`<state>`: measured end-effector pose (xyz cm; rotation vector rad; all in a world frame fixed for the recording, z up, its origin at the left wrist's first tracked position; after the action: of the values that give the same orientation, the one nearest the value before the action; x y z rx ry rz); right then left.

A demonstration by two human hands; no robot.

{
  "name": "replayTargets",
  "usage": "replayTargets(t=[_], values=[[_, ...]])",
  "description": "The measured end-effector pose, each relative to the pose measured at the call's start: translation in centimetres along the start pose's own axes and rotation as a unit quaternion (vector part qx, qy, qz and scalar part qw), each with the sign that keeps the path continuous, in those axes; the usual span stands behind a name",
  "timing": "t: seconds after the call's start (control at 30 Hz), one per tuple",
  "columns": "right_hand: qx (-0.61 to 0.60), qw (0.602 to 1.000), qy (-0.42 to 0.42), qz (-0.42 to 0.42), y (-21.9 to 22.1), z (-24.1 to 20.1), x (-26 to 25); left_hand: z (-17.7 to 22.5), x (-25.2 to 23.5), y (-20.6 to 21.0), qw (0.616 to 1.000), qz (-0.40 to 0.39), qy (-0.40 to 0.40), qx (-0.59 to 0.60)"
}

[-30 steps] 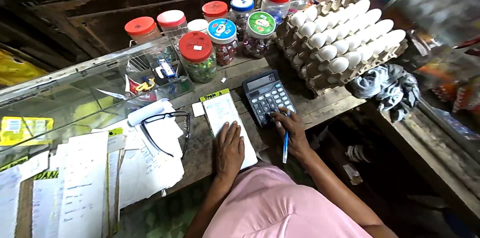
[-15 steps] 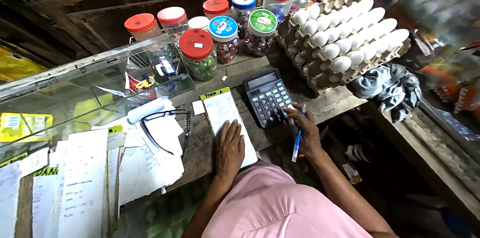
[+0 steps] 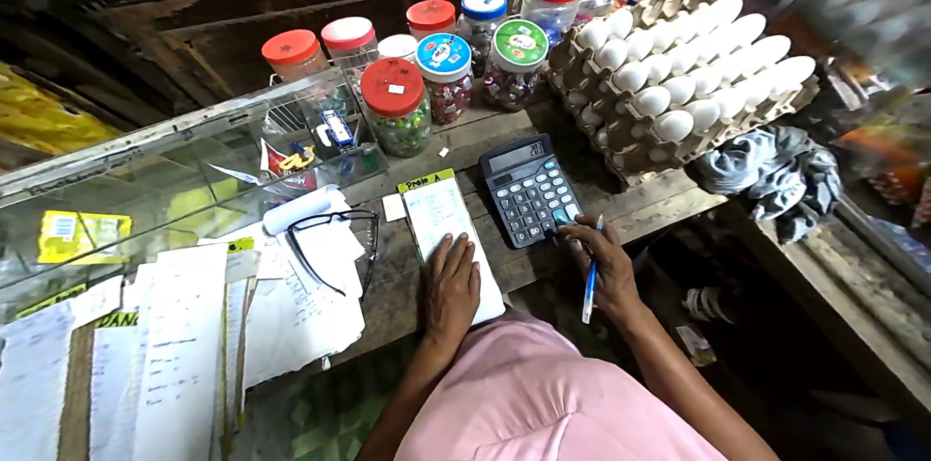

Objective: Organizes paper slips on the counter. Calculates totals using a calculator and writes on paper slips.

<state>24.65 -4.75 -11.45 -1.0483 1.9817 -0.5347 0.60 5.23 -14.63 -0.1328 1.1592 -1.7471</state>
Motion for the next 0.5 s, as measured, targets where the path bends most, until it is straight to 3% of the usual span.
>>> replayTargets(t=[0.27,0.5], values=[[-0.034,0.998,-0.033,-0.035,3.0,-1.3,-0.9,0.1,0.0,-0.1,1.000,0.001,0.002,-0.010],[0.025,0.992,-0.106,-0.059,5.2,-2.6,-3.4,-0.1,0.1,0.2,1.000,0.004,0.006,0.007]])
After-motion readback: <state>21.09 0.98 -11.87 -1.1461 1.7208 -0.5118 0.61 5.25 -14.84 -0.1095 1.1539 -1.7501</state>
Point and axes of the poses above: each hand's wrist, its own x-axis away from the middle knuckle, its own y-axis out of the palm, z = x × y, the point moved 3 cm from there along -x, towards the middle knuckle, and after that the axes turned 6 degrees about x, right-handed, at the moved point
